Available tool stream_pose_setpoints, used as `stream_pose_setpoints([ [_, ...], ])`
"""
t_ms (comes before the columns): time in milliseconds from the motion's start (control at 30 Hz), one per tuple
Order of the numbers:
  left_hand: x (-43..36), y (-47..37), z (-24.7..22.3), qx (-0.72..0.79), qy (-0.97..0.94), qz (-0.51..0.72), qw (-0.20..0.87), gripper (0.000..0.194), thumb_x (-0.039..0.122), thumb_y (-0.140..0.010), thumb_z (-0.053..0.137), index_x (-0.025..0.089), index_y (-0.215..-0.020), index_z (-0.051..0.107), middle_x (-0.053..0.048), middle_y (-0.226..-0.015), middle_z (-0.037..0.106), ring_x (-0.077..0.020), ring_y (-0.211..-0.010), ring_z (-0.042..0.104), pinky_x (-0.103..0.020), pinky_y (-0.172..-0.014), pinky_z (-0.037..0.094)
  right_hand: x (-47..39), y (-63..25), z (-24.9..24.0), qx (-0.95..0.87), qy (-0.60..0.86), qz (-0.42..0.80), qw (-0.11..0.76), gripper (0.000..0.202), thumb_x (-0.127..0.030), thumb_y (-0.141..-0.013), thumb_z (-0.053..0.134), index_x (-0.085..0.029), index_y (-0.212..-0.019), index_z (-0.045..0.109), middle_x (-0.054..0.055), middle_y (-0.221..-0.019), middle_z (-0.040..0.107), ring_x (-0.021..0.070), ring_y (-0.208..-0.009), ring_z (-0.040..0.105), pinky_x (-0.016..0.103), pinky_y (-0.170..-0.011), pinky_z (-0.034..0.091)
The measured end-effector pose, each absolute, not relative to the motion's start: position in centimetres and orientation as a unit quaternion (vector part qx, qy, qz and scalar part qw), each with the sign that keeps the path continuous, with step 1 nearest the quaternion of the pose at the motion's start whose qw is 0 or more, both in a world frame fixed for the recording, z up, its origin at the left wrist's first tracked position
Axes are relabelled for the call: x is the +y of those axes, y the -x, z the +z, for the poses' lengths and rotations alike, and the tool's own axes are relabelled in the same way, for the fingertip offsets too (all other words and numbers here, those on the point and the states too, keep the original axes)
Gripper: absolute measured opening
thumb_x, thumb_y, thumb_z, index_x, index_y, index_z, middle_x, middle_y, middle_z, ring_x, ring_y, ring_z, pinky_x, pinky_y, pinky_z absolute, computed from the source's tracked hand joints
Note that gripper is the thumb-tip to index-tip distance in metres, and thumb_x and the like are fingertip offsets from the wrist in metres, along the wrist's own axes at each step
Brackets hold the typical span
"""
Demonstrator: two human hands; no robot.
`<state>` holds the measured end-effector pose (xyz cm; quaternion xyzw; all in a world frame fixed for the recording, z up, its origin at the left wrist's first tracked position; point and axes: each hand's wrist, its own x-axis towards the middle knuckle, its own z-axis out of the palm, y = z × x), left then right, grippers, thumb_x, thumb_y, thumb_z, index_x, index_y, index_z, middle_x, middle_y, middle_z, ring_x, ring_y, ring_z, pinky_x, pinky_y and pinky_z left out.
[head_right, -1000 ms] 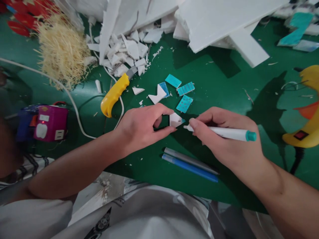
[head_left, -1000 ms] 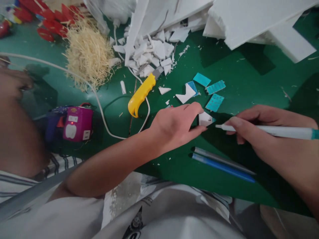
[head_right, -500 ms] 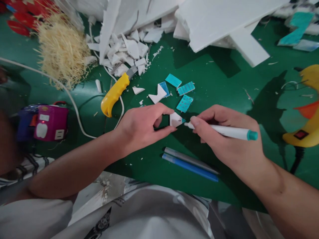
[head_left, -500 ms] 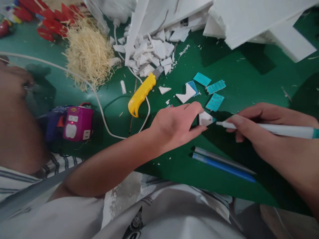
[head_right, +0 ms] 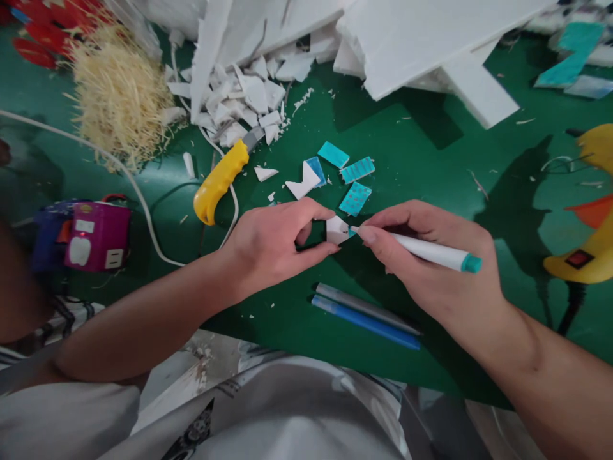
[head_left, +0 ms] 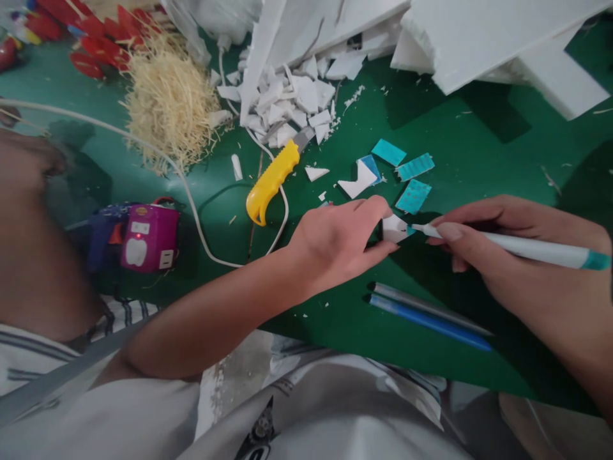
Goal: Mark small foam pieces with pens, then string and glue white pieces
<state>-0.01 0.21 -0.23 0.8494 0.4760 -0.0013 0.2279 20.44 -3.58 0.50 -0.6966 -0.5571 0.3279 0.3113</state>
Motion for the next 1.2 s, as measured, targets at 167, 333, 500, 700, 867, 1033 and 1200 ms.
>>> stream_pose_setpoints([
  [167,0.21,0.05,-0.32,0.475,-0.851,-0.004,0.225,0.036,0.05,-0.094,0.067,0.022,-0.116,0.066,0.007,-0.065,0.055,-0.0126,-0.059,0.058,-0.025,-0.061,0.04,-3.39,-20.36,0.64,-0.572,0.692,0.327,0.294,0.051,-0.074,-0.076,0.07,-0.025,-0.062,0.069,0.0,-0.048,0.06,0.0105,-0.042,0.05,0.027,-0.038,0.028],
  [333,0.3,-0.06,-0.24,0.477,-0.848,-0.019,0.23,0.038,0.051,-0.095,0.065,0.021,-0.118,0.067,0.007,-0.066,0.056,-0.0127,-0.059,0.057,-0.026,-0.064,0.041,-3.47,-20.24,0.7,-0.572,0.693,0.318,0.303,0.044,-0.069,-0.076,0.073,-0.025,-0.071,0.074,-0.001,-0.054,0.064,0.01,-0.044,0.052,0.026,-0.04,0.03],
  [500,0.25,-0.06,-0.35,0.478,-0.847,-0.015,0.232,0.038,0.052,-0.095,0.065,0.021,-0.118,0.066,0.006,-0.067,0.058,-0.0134,-0.062,0.06,-0.025,-0.065,0.042,-3.49,-20.27,0.68,-0.561,0.695,0.33,0.305,0.035,-0.058,-0.078,0.075,-0.025,-0.069,0.074,-0.001,-0.053,0.064,0.0104,-0.044,0.053,0.025,-0.04,0.032],
  [700,0.27,0.03,-0.38,0.476,-0.848,-0.005,0.233,0.036,0.05,-0.095,0.066,0.021,-0.116,0.066,0.006,-0.066,0.057,-0.0134,-0.063,0.061,-0.025,-0.064,0.041,-3.59,-20.49,0.54,-0.577,0.687,0.322,0.303,0.038,-0.059,-0.079,0.074,-0.024,-0.066,0.072,-0.001,-0.05,0.062,0.0096,-0.042,0.052,0.024,-0.037,0.031],
  [867,0.24,-0.03,-0.3,0.48,-0.845,-0.005,0.233,0.034,0.049,-0.094,0.067,0.022,-0.115,0.067,0.007,-0.066,0.056,-0.0124,-0.06,0.059,-0.024,-0.06,0.038,-3.5,-20.3,0.63,-0.587,0.678,0.317,0.309,0.04,-0.063,-0.079,0.074,-0.024,-0.072,0.075,-0.001,-0.056,0.066,0.0088,-0.042,0.053,0.024,-0.038,0.034],
  [1033,0.23,-0.08,-0.16,0.481,-0.844,-0.012,0.235,0.034,0.05,-0.095,0.067,0.022,-0.114,0.067,0.007,-0.064,0.055,-0.0123,-0.059,0.058,-0.025,-0.06,0.037,-3.59,-20.23,0.61,-0.58,0.687,0.32,0.299,0.042,-0.063,-0.079,0.075,-0.023,-0.066,0.072,0.0,-0.052,0.063,0.0104,-0.044,0.055,0.024,-0.038,0.033],
  [1200,0.19,-0.04,-0.21,0.477,-0.848,-0.004,0.231,0.034,0.049,-0.094,0.067,0.022,-0.116,0.067,0.007,-0.066,0.056,-0.0129,-0.059,0.058,-0.026,-0.06,0.037,-3.84,-20.25,0.53,-0.585,0.685,0.297,0.316,0.036,-0.061,-0.08,0.075,-0.025,-0.079,0.076,0.0,-0.064,0.07,0.0085,-0.045,0.055,0.026,-0.043,0.037],
])
